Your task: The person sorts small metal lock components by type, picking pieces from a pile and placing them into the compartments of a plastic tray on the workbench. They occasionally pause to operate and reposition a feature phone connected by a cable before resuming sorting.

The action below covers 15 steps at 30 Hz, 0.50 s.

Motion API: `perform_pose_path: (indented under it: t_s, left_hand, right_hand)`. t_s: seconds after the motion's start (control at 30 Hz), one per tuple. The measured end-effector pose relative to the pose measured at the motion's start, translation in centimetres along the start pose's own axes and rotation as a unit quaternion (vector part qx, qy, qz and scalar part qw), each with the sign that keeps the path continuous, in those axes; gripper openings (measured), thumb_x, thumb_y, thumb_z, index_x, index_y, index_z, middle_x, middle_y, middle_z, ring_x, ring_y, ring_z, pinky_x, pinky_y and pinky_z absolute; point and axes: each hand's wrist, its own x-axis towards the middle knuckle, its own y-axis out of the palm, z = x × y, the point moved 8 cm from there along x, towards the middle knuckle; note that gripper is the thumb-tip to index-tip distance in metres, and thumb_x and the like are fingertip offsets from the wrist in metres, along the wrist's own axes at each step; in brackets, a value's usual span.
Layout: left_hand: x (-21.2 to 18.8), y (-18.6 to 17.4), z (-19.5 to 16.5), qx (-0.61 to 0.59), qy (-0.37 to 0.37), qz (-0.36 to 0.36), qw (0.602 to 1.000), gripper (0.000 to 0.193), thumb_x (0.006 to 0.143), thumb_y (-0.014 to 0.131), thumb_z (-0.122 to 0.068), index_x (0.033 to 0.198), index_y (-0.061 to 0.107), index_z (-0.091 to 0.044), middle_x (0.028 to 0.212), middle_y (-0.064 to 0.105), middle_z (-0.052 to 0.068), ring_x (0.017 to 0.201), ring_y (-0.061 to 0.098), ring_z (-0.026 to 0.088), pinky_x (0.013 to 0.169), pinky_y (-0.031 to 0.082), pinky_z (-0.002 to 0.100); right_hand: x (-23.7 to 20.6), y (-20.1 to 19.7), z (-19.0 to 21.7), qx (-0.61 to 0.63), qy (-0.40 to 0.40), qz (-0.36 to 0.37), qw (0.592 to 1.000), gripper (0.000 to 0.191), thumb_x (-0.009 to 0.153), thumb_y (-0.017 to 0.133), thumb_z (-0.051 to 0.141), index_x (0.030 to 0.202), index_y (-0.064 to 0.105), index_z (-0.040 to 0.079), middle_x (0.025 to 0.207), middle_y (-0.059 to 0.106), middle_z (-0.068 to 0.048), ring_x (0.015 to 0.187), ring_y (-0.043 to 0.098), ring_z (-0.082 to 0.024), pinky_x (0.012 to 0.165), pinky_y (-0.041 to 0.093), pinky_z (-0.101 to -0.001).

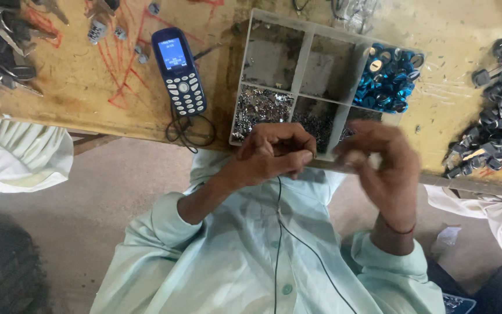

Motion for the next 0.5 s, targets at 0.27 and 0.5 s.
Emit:
perform_pose_path:
  t_s: [0.27,0.5]
  left_hand:
    - [0.0,-0.7,0.9,0.022,0.027,0.037,0.999,0.008,0.096,0.069,-0.006,0.101,0.067,0.000,0.091,0.067,0.003,0.080,0.065,0.007,0.072,0.056,0.024]
    - [-0.7,-0.3,0.3,0.046,-0.014,0.037,0.998,0.009,0.097,0.067,-0.006,0.102,0.068,0.002,0.093,0.069,0.005,0.086,0.068,0.008,0.077,0.057,0.025]
  right_hand:
    - [1.5,-9.0,0.4,-0.077,-0.024,-0.125,0.989,0.004,0.110,0.063,0.001,0.113,0.064,-0.001,0.099,0.069,-0.008,0.081,0.067,-0.010,0.071,0.055,-0.0232]
    - [-5.2,-8.0,-2.4,0.124,0.025,-0.166,0.978,0.008,0.115,0.064,0.005,0.119,0.063,-0.001,0.096,0.067,-0.010,0.077,0.061,-0.013,0.068,0.050,-0.0236]
